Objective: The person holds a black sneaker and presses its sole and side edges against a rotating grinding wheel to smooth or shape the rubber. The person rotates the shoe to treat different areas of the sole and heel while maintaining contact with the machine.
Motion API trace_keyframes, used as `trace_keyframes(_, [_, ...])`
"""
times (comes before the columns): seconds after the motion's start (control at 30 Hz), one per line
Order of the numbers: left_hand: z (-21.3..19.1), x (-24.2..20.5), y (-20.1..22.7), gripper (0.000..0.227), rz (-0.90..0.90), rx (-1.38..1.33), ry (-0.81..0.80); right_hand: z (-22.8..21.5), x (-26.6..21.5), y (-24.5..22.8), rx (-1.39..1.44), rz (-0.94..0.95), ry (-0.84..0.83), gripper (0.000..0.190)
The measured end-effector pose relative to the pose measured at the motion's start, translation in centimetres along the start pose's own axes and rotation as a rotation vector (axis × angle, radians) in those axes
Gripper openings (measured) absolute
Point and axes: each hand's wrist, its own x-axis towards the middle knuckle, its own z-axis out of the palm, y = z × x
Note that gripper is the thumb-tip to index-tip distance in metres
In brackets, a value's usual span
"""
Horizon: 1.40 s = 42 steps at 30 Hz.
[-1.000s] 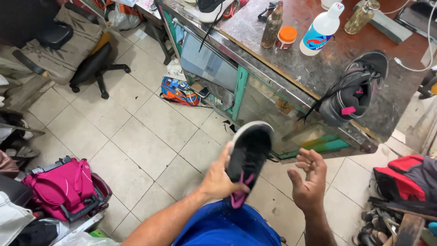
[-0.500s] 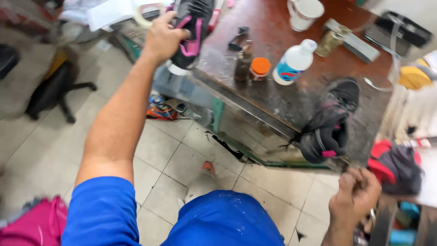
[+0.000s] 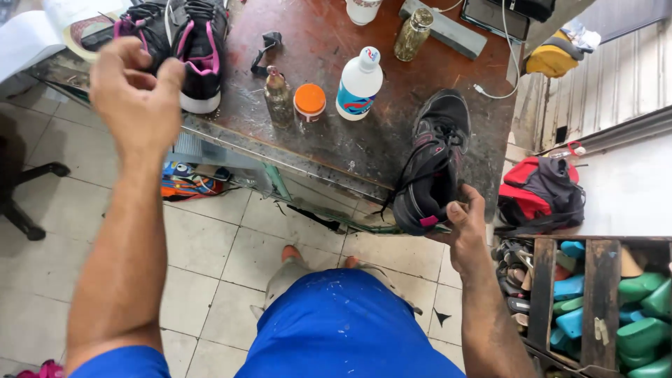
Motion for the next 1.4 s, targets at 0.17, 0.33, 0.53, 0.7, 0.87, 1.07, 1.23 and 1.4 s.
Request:
trace_keyframes(0.17, [2.8,-10.7,10.5,0.041,-0.199,-0.311,-0.175,-1.5,2.5,5.7,0.282,-0.246,-0.097,0.074])
trace_keyframes(0.33, [6.8,-18.4,18.8,0.089,-0.451,-0.531,-0.44,-5.1,3.6,11.6,0.166,-0.515,-0.421,0.115])
trace_keyframes(0.53, [7.1,-24.4,19.2,0.121,-0.69,-0.684,-0.215,-3.1,-1.3,11.0,-0.092,-1.005,-0.857,0.128])
trace_keyframes(0.7, [3.1,-31.7,16.6,0.05,-0.672,-1.308,0.434,-0.4,-2.3,10.1,0.147,-0.836,-1.25,0.13])
trace_keyframes(0.87, [-0.8,-38.7,16.0,0.043,-0.573,-1.451,0.658,4.9,-4.9,10.2,0.286,-0.091,-1.719,0.111])
trace_keyframes(1.07, [-10.3,-45.2,20.0,0.065,-0.511,-1.031,0.841,7.9,-10.2,14.6,-0.132,-0.065,-1.858,0.094])
trace_keyframes(1.23, [-17.1,-51.1,24.7,0.087,-0.661,-0.646,0.944,10.5,-16.0,17.5,-0.397,-0.366,-2.01,0.102])
trace_keyframes(1.4, [-21.5,-53.7,29.7,0.105,-0.978,-0.348,1.029,11.5,-21.7,20.5,-0.372,0.039,-2.197,0.095])
